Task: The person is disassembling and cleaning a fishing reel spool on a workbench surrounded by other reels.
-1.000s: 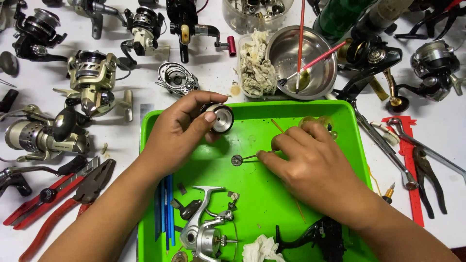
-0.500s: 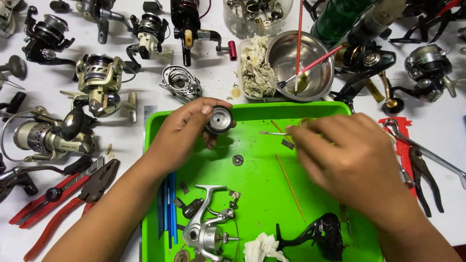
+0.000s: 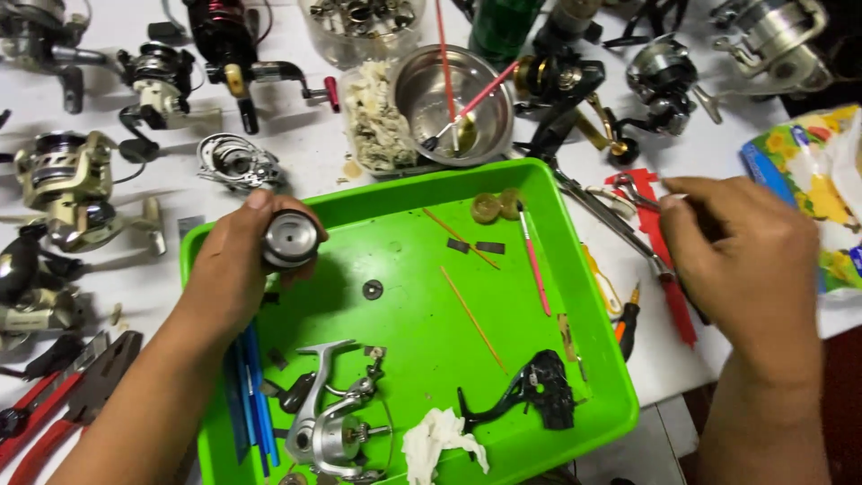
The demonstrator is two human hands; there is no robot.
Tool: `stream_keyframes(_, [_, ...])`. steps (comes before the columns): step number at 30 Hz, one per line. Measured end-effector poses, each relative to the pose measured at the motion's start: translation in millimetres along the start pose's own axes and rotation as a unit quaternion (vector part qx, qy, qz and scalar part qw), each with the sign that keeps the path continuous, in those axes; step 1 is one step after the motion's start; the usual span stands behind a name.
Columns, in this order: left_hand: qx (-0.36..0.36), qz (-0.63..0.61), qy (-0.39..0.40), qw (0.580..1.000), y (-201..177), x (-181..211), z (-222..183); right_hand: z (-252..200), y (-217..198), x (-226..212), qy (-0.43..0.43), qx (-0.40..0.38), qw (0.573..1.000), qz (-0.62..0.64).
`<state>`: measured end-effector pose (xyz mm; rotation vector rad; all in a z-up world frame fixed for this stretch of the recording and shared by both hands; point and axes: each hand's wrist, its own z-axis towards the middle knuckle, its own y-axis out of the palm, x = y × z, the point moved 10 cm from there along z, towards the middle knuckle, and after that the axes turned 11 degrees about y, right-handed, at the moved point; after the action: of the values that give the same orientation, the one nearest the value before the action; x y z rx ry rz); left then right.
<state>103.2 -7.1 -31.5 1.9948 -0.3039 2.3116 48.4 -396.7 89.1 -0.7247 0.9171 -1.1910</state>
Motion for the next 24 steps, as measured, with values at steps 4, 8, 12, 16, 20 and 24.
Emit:
stream_keyframes(4, [0.019,0.001,-0.005,1.0,-2,11,-1,-8,43,23,0.045,-0.082,0.996,0.0])
stream_keyframes(8, [-0.006,-0.011,-0.007,1.0,10,41,-4,-11,84,47,0.123,-0.152,0.979,-0.049])
stream_keyframes(12, [-0.067,-0.02,0.016,0.997,29,67,3,-6,106,58,0.122,-0.156,0.976,-0.092])
stream_keyframes(16, [-0.09,0.019,-0.016,0.996,41,67,22,-3,106,50,0.064,-0.1,0.988,-0.098])
stream_keyframes(20, [-0.055,-0.18,-0.046,0.981,53,53,45,-6,63,19,-0.04,0.026,0.999,-0.026])
stream_keyframes(24, [-0.048,-0.205,-0.064,0.975,56,36,50,-7,24,-39,-0.054,-0.036,0.993,0.094])
